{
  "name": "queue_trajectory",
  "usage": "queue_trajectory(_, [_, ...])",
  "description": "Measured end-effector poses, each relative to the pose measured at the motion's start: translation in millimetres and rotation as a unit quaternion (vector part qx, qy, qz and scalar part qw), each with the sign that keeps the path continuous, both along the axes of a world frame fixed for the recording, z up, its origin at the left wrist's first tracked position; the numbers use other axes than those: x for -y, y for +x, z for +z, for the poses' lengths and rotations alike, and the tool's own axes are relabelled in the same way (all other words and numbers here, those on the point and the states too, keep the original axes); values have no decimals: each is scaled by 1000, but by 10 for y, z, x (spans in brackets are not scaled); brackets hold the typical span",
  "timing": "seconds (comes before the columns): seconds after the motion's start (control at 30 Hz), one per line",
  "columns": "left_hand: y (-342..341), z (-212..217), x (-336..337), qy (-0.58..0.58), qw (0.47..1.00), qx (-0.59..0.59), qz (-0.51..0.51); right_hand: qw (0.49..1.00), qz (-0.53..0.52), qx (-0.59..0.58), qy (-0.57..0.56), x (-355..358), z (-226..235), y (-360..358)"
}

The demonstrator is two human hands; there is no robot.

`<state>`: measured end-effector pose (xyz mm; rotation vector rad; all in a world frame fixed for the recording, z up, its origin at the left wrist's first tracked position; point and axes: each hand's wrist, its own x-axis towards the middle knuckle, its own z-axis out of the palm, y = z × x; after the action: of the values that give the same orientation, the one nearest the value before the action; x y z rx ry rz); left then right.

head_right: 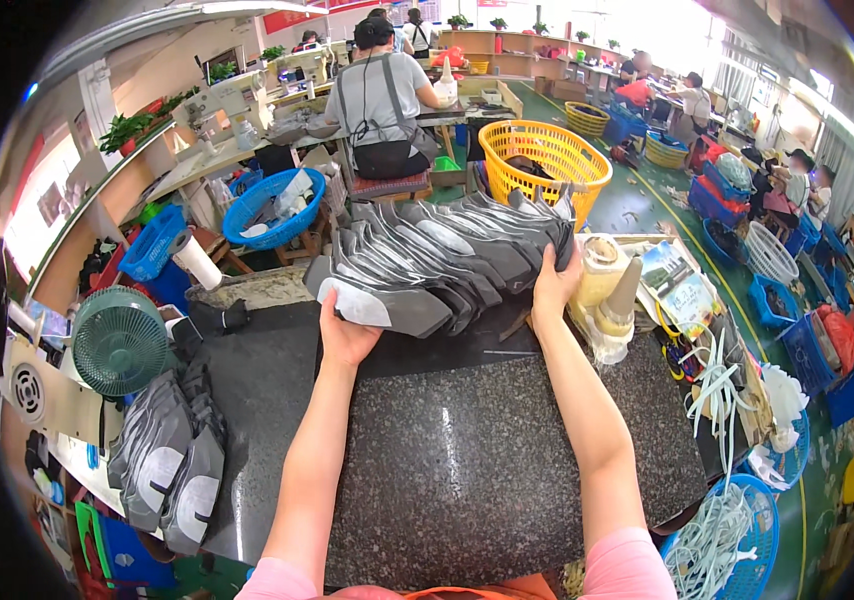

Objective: The person picks up a stack of grey shoe upper components and hammers a white reinforcement strip onto each one, handling them one at a time and placing them on a pile.

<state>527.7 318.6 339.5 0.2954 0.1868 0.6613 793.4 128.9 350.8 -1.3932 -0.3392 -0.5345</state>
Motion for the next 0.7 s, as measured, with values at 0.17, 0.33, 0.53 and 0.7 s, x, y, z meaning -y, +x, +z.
queue_trajectory(0.17, [-241, 214, 163, 18, 999, 26, -24, 979, 112, -71, 153, 38, 711, -442])
queue_trajectory(0.33, [-621, 431, 537, 7, 999, 51, 10, 961, 157, -39, 225, 117, 1425, -1009])
queue_trajectory(0.53, [-1755, 622, 1236, 70, 995, 54, 51, 895, 329, -93, 287, 237, 1659, -1176])
queue_trajectory(0.7, [-2825, 420, 1827, 275, 939, 65, 198, 761, 517, -229, 318, -472, 1710, -1966])
